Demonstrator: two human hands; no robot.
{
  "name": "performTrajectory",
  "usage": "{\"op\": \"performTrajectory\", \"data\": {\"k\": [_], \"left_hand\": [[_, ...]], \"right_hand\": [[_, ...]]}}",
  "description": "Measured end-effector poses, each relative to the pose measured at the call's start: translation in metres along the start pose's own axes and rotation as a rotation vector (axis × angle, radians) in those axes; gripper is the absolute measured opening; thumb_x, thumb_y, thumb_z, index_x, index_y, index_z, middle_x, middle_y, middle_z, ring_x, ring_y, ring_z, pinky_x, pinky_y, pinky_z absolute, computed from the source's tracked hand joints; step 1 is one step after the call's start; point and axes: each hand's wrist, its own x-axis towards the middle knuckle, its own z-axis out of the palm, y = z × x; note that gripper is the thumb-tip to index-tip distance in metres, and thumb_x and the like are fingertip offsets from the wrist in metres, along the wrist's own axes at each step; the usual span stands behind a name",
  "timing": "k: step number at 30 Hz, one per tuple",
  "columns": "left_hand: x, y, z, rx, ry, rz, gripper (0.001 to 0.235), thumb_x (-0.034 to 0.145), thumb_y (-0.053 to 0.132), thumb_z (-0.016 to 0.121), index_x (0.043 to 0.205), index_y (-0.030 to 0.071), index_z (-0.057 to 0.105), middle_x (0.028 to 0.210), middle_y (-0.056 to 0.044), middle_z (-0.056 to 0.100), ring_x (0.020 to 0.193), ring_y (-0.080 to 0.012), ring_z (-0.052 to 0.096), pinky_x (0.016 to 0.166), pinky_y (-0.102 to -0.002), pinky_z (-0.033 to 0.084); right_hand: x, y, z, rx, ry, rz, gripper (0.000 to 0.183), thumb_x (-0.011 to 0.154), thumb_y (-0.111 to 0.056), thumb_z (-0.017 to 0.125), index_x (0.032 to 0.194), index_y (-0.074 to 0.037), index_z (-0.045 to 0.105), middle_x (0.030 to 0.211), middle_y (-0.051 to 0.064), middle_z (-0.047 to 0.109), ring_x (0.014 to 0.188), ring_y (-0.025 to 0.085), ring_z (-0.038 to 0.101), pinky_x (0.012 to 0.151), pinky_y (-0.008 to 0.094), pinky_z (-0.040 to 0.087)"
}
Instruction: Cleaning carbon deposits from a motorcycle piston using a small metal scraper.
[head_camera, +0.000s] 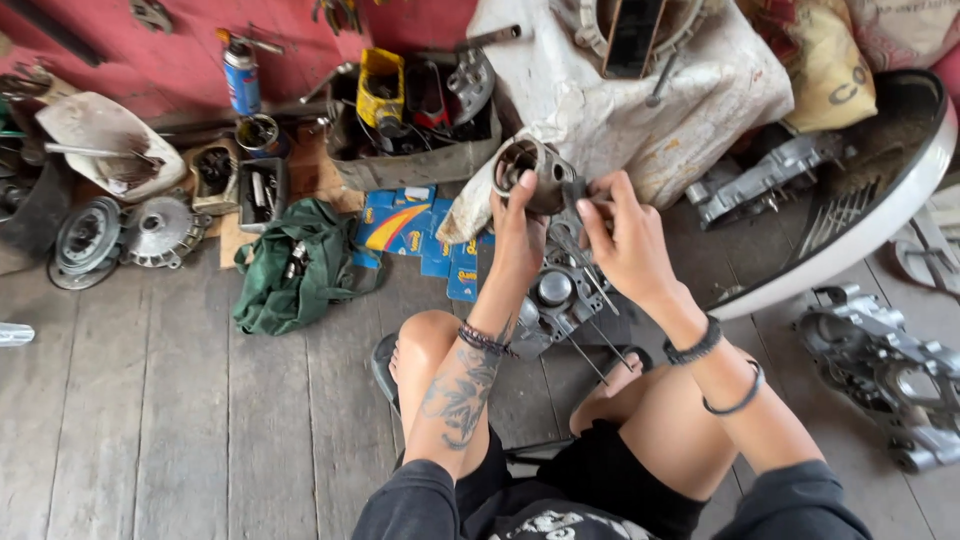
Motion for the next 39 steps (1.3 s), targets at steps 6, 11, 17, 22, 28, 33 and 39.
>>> {"op": "performTrajectory", "data": {"k": [6,11,17,22,28,33,39], "left_hand": [[0.016,-0.028,-0.029,-0.015,0.070,-0.078,0.099,0.090,0.038,0.077,0.160,0.010,0.013,0.154,-0.034,0.020,0.137,-0.0434,0.042,0.118,-0.055,0.037],[0.018,-0.024,-0.030,-0.009,0.264,-0.062,0.095,0.084,0.034,0.081,0.157,0.014,0.024,0.148,-0.029,0.032,0.131,-0.0370,0.048,0.115,-0.048,0.043],[0.010,0.022,-0.011,0.121,0.289,-0.034,0.103,0.080,0.037,0.080,0.159,0.014,0.019,0.156,-0.031,0.022,0.139,-0.0443,0.039,0.117,-0.053,0.039],[0.007,0.017,-0.028,0.165,0.293,-0.050,0.111,0.074,0.035,0.085,0.159,0.014,0.017,0.152,-0.030,0.026,0.136,-0.0407,0.040,0.117,-0.053,0.037],[0.009,0.020,-0.033,0.080,0.253,0.047,0.098,0.085,0.033,0.079,0.159,0.011,0.018,0.151,-0.032,0.026,0.130,-0.0436,0.043,0.113,-0.055,0.043],[0.006,0.007,-0.038,0.144,0.212,0.035,0.103,0.082,0.037,0.080,0.158,0.008,0.017,0.150,-0.033,0.026,0.133,-0.0436,0.043,0.115,-0.055,0.041],[0.015,-0.005,-0.055,0.181,0.071,0.053,0.099,0.082,0.028,0.085,0.157,0.006,0.025,0.147,-0.027,0.036,0.131,-0.0375,0.047,0.109,-0.053,0.047]], "right_hand": [[0.000,0.025,0.027,0.125,0.029,0.111,0.008,0.107,-0.007,0.048,0.111,-0.001,0.045,0.050,0.006,0.061,0.035,0.016,0.055,0.038,0.024,0.042],[0.015,0.020,0.049,0.202,0.030,0.150,0.010,0.107,-0.008,0.047,0.112,-0.001,0.044,0.049,0.006,0.062,0.034,0.017,0.058,0.033,0.025,0.041],[0.016,0.013,0.066,0.250,0.038,0.145,0.014,0.109,-0.013,0.046,0.113,0.000,0.045,0.051,0.008,0.062,0.037,0.018,0.059,0.033,0.025,0.041],[0.016,0.005,0.065,0.315,0.050,0.115,0.012,0.112,-0.010,0.042,0.114,0.002,0.041,0.050,0.010,0.059,0.034,0.019,0.057,0.031,0.024,0.039],[0.007,0.005,0.068,0.315,-0.015,0.101,0.012,0.108,-0.010,0.051,0.111,0.001,0.047,0.052,0.011,0.063,0.035,0.019,0.060,0.030,0.024,0.040],[-0.007,0.005,0.072,0.334,-0.008,0.108,0.009,0.107,-0.003,0.049,0.113,0.002,0.044,0.052,0.012,0.061,0.035,0.020,0.060,0.029,0.024,0.040],[0.006,0.010,0.049,0.315,0.087,0.063,0.010,0.108,-0.006,0.045,0.113,0.002,0.042,0.048,0.008,0.059,0.034,0.019,0.055,0.035,0.024,0.039]]}}
